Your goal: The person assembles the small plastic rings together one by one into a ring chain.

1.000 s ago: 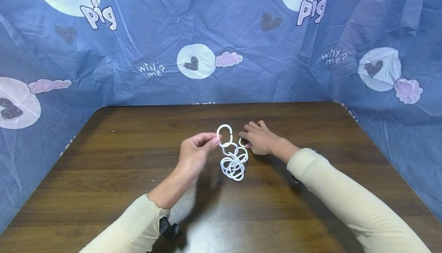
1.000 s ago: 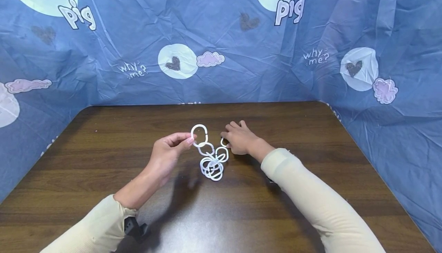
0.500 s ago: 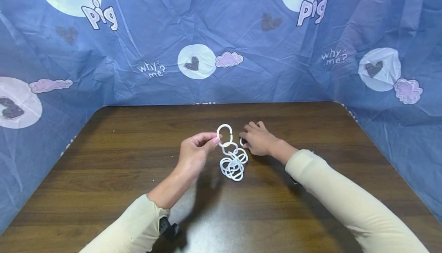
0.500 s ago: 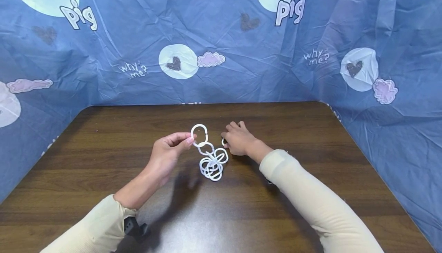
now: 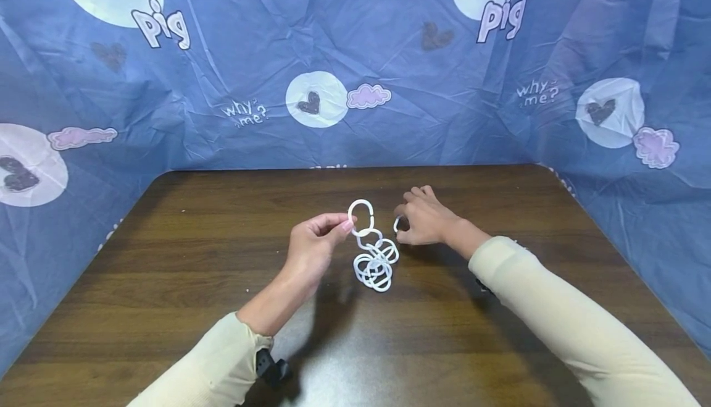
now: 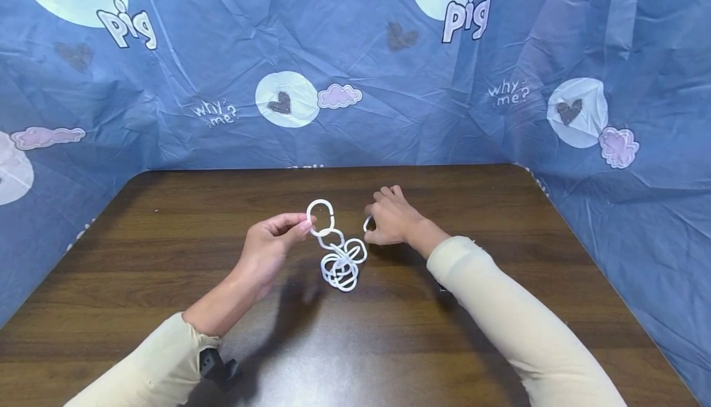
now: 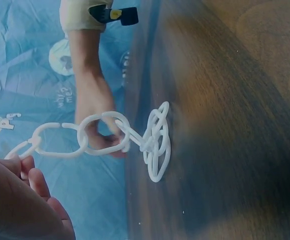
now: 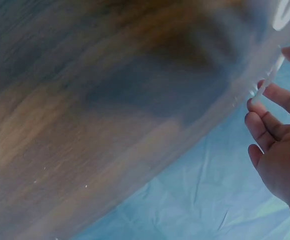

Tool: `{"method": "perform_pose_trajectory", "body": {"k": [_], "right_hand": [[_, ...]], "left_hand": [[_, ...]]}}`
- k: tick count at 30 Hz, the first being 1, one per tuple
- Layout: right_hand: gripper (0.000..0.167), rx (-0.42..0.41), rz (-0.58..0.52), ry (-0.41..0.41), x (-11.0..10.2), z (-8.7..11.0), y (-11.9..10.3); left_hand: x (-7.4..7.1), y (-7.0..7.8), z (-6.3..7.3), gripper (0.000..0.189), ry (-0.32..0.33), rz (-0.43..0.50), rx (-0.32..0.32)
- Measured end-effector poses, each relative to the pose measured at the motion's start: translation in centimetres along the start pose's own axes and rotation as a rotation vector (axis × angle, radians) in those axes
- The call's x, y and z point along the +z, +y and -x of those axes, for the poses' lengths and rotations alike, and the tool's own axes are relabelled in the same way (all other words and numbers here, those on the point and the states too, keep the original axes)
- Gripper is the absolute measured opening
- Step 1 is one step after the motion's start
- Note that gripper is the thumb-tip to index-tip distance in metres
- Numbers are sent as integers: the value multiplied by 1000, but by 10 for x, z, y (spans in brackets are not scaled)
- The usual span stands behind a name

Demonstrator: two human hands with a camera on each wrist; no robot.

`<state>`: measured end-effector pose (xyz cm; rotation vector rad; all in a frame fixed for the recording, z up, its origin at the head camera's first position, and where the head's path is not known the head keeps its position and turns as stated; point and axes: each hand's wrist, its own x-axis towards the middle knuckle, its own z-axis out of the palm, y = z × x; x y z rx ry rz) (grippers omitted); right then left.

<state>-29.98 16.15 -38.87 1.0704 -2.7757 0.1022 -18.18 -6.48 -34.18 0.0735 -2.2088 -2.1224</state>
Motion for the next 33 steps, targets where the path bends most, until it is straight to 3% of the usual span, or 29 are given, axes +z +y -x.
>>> {"method": "perform_pose_trajectory", "body": {"k": [3, 6, 13, 21, 27, 33], "right_hand": [[34, 42, -112, 74, -9, 3, 2], [33, 106, -293, 133, -18, 6, 2], [26, 280, -922, 208, -35, 16, -5], [22, 278, -1374, 312, -46, 19, -22], [23, 265, -1615, 328, -51, 20, -36], [24, 237, -1708, 292, -56, 23, -46]], "left_hand": [[1, 0, 0, 19, -4, 10, 0], [2, 0, 0, 19, -6, 15, 1], [4, -1, 0, 19, -19, 31, 1], [6, 1, 0, 17, -21, 43, 2], [7, 2, 0, 19, -25, 43, -3], [9, 2, 0, 20, -32, 60, -3]]}}
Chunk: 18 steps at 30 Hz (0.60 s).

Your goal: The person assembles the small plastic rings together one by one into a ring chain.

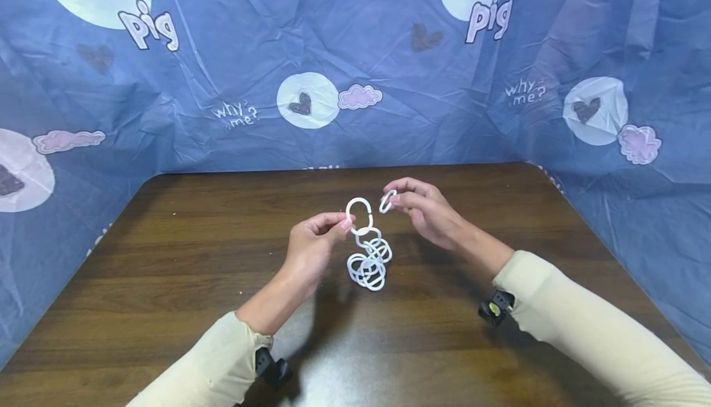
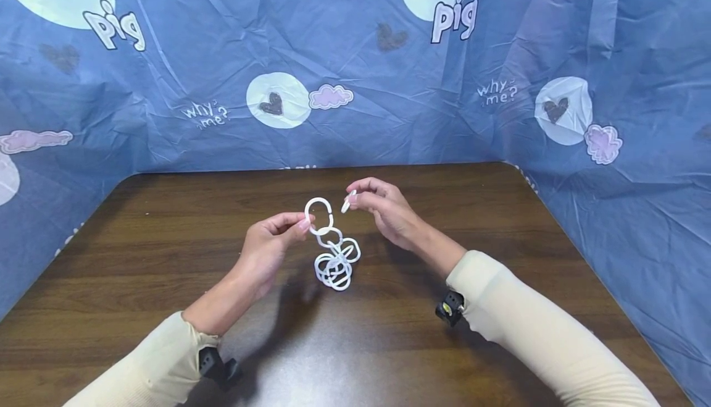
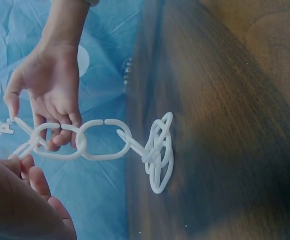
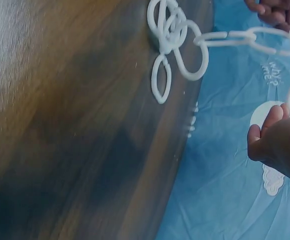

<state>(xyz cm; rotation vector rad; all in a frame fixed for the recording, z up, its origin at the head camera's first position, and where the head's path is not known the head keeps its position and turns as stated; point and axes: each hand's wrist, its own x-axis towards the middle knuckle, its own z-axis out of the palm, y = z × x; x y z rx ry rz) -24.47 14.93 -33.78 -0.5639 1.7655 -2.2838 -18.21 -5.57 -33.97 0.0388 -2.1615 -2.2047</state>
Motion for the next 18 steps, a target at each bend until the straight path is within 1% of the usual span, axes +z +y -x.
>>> {"method": "perform_pose_trajectory", "body": {"k": [7, 11, 15, 18], "right_hand": [[23, 12, -73, -34, 11, 3, 0], [24, 7, -78, -33, 17, 4, 1], [26, 5, -66, -7, 22, 6, 3], [26, -1, -54, 32, 24, 7, 4]], "left_hand": [[1, 0, 0, 19, 3, 5, 1], [0, -1, 0, 19, 3, -4, -8], [-1, -1, 0, 18, -1, -6, -20], [-1, -2, -1, 17, -3, -4, -19]]}}
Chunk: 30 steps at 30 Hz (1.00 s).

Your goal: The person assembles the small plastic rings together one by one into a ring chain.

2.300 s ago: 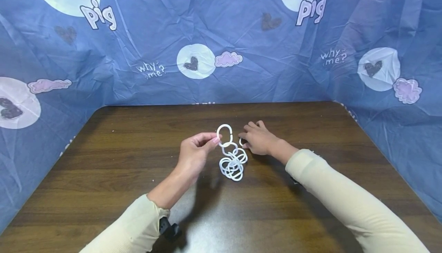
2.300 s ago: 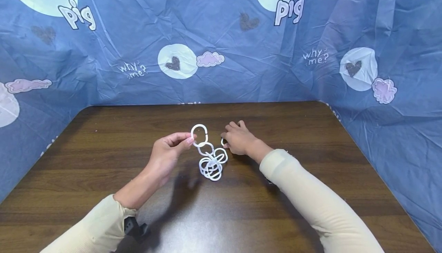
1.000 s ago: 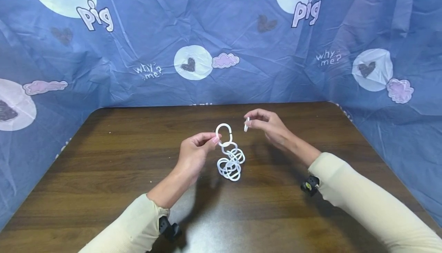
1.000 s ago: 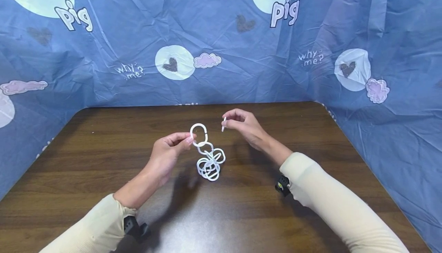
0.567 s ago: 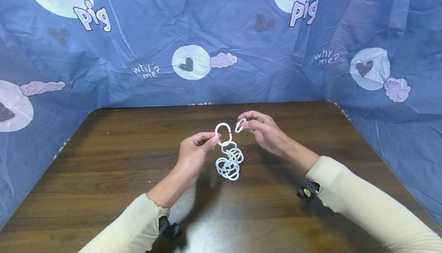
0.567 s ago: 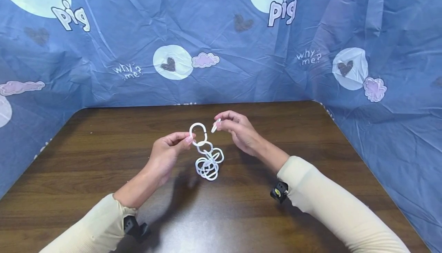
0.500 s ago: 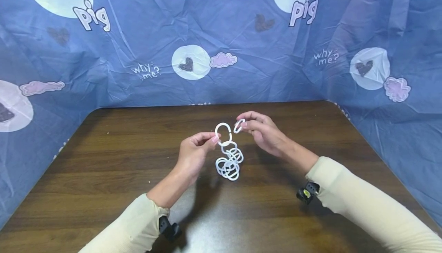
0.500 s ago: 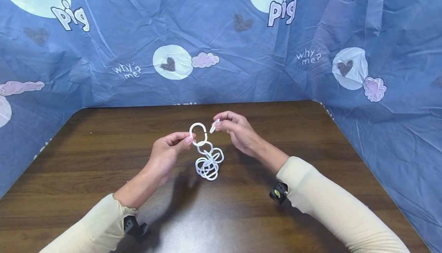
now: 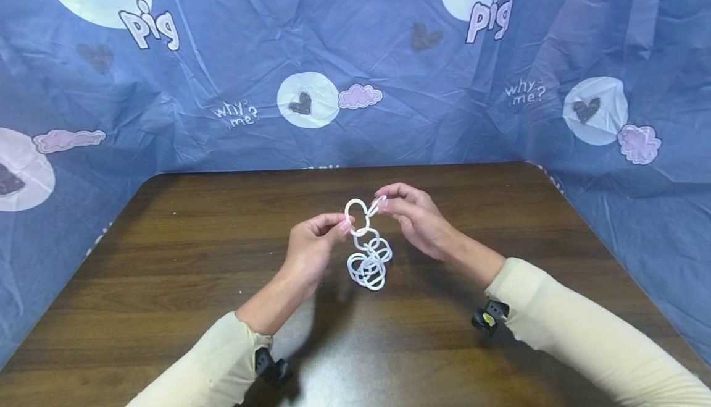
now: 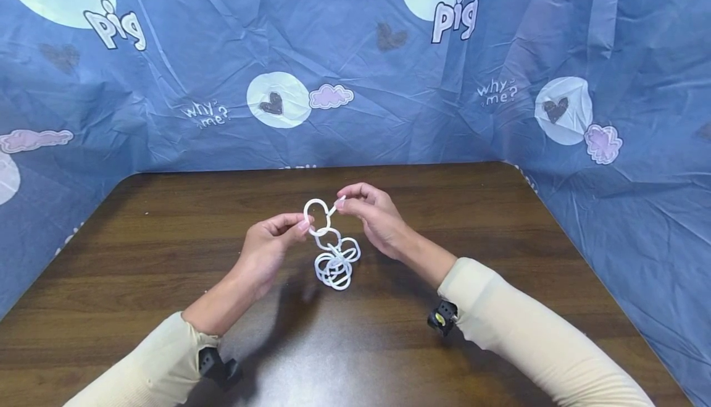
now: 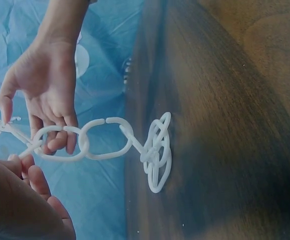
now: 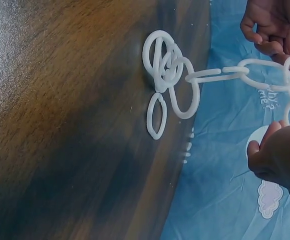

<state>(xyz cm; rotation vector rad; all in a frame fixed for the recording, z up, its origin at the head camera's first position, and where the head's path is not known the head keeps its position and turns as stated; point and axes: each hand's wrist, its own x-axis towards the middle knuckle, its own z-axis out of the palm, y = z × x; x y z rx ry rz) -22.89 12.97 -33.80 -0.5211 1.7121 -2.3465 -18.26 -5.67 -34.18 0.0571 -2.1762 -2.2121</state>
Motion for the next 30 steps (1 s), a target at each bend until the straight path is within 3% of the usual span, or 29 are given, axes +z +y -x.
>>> {"method": "perform_pose_trajectory", "body": {"k": [8, 11, 14, 18, 20, 24, 30], "right_hand": [[26, 6, 10, 28, 4, 0, 4], [27, -28, 67, 21, 7, -1, 5], [30, -161, 322, 32, 6, -1, 5], [41, -442, 822, 95, 1, -1, 5], [45, -574, 975, 105, -1, -2, 4], [46, -761, 1055, 57, -3, -7, 2], [47, -871, 1091, 11, -4, -9, 0]], "left_hand": [[-1, -2, -1, 16, -3, -13, -18], [0, -1, 0, 16, -9, -21, -23], [0, -2, 0, 15, -16, -33, -27], [0, -3, 1, 15, -23, -42, -32], [0, -4, 1, 15, -26, -40, -35], [1, -4, 1, 15, -34, -49, -35], [1, -5, 2, 17, -39, -77, -39]]}}
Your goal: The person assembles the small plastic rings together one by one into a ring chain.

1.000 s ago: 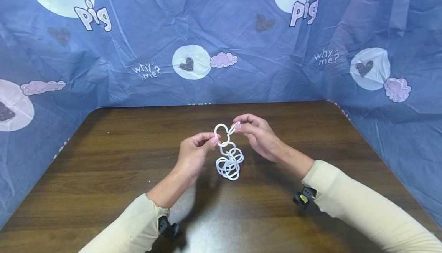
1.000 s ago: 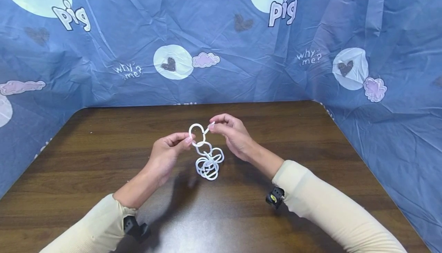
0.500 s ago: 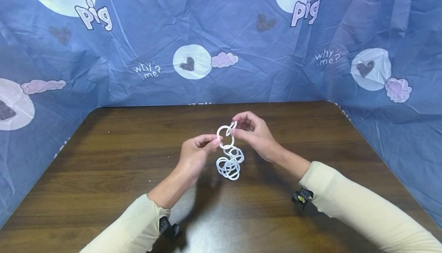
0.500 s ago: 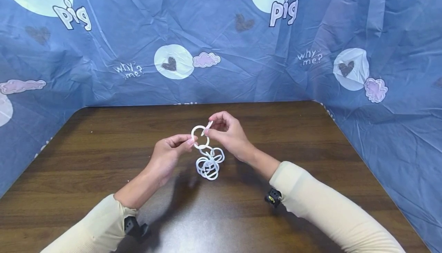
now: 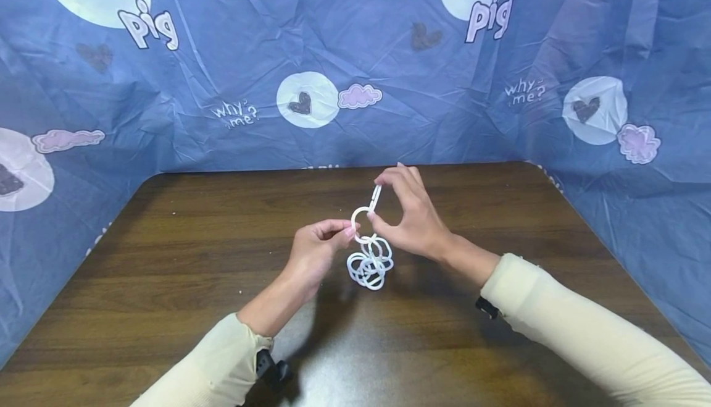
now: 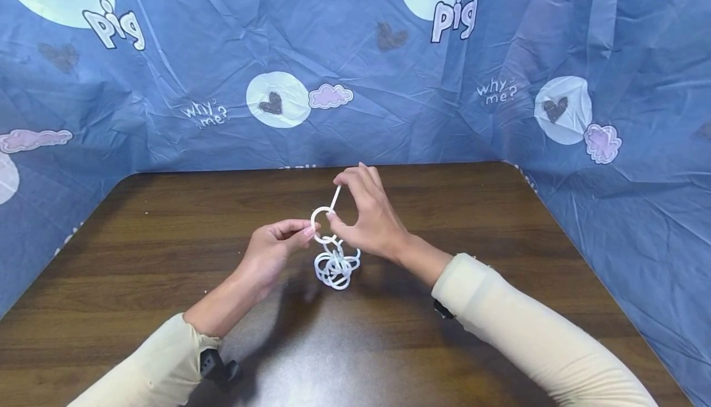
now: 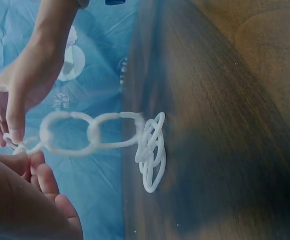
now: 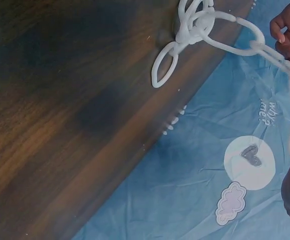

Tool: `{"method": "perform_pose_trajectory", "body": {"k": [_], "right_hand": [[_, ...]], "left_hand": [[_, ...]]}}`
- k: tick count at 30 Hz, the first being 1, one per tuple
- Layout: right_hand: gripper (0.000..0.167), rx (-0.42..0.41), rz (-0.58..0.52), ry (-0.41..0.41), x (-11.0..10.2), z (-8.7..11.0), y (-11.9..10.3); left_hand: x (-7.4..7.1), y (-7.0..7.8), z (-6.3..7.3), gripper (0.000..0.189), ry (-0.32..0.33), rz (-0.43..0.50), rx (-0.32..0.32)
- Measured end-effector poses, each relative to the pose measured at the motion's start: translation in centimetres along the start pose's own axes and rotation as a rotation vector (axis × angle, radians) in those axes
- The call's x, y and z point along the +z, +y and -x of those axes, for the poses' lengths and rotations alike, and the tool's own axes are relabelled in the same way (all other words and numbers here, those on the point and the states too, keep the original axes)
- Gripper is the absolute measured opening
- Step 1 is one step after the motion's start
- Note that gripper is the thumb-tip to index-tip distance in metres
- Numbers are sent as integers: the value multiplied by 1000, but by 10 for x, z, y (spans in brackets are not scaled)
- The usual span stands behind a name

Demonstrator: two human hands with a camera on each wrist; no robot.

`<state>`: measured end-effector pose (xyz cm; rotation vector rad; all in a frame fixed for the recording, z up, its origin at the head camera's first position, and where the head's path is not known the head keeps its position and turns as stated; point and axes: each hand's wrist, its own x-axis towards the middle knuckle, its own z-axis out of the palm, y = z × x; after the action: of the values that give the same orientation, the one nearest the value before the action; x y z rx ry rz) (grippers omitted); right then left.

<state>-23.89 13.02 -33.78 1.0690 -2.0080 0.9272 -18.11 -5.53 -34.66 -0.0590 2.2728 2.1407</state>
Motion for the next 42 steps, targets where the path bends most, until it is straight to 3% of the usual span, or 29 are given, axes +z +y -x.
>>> {"method": "perform_pose_trajectory", "body": {"k": [6, 12, 21, 32, 37, 42], "right_hand": [[49, -44, 21, -26, 0, -1, 0], [48, -84, 36, -60, 4, 3, -1], [48, -164, 39, -98, 12, 4, -7], [42, -246, 86, -142, 14, 3, -13], [51, -206, 88, -175, 7, 4, -10], [52, -126, 113, -176, -5, 7, -1]], "left_hand": [[-2, 2, -1, 20, 35, 8, 13], [-1, 7, 0, 22, 76, 19, 92], [2, 11, 1, 20, 35, 53, 200], [2, 12, 1, 17, 40, 10, 176], [-1, 12, 1, 16, 70, -41, 145], [-3, 11, -1, 15, 86, -30, 116]]}}
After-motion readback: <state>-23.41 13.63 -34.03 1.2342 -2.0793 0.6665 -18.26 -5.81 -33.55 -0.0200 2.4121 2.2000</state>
